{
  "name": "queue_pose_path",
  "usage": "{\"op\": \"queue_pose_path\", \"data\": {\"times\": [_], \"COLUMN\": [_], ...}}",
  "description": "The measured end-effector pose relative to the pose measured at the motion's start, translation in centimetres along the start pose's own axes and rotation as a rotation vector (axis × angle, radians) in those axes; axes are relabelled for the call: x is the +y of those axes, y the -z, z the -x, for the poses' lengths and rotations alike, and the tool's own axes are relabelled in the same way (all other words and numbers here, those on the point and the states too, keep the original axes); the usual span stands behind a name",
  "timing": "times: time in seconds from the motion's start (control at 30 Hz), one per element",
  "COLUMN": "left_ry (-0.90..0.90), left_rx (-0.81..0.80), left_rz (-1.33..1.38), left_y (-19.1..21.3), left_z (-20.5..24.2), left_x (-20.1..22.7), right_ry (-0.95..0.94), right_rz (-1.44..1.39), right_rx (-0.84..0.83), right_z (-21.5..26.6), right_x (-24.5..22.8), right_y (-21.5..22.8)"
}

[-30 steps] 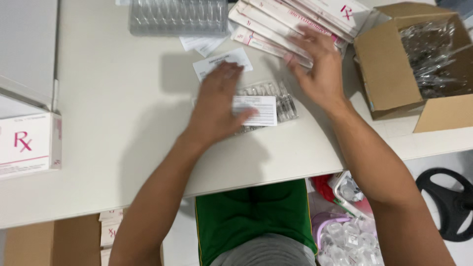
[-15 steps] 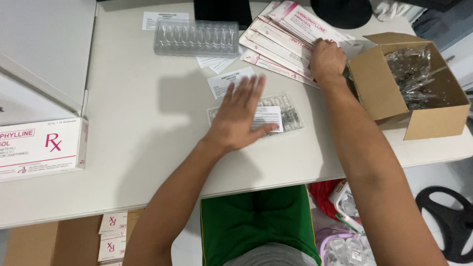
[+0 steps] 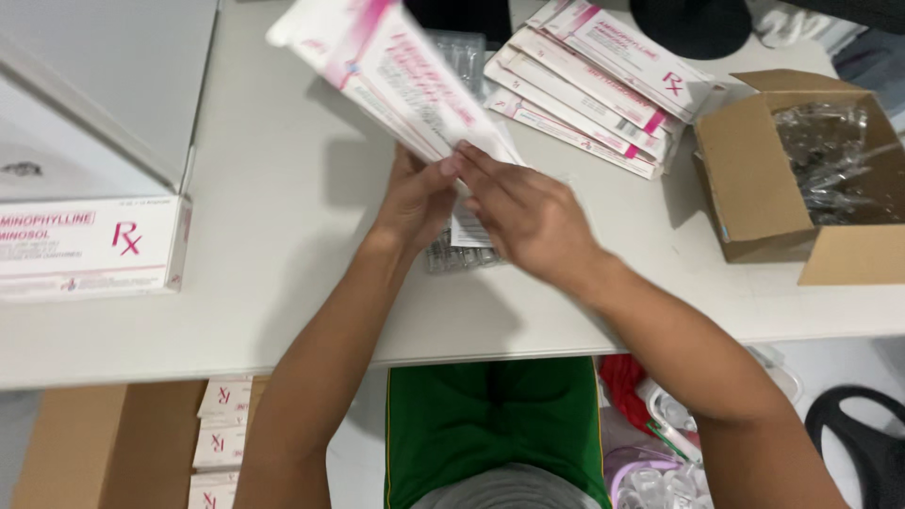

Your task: The person unpacks a box of Aminophylline ampoules, removes them from plastic trays, and places them into a new cardboard box. They also fold and place the product packaging into the box alongside the ampoules.

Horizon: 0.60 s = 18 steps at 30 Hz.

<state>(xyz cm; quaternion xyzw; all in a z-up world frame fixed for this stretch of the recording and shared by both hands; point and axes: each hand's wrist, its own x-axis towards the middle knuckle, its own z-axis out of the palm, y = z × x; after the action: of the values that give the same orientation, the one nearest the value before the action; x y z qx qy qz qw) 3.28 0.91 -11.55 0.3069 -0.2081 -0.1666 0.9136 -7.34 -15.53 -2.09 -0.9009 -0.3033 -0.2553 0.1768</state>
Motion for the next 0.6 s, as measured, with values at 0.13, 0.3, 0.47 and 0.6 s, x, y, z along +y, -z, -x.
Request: {"op": "queue_pose_path", "data": {"times": [0.13, 0.3, 0.47, 0.6], "left_ry": [0.041, -0.113, -0.116, -0.023], "left_rx": [-0.01, 0.054, 0.008, -0.049], "left_rz": [0.095, 0.214, 0.249, 0.212], "left_y": [0.8, 0.6, -0.9, -1.9], "left_z": [0.0, -0.6, -0.5, 0.4], "left_x": [0.9, 2.9, 2.3, 1.8], "right_ry": [0.119, 0.016, -0.023, 0.017], "right_rz": [-0.189, -0.366, -0.313, -0.1], "right_rx": [-0.07, 0.013, 0.331, 0.589], "right_z": [-0.8, 1.2, 3.6, 3.8], "right_x": [2.1, 4.0, 3.7, 3.2], "right_y": [0.9, -1.1, -1.8, -0.4]}}
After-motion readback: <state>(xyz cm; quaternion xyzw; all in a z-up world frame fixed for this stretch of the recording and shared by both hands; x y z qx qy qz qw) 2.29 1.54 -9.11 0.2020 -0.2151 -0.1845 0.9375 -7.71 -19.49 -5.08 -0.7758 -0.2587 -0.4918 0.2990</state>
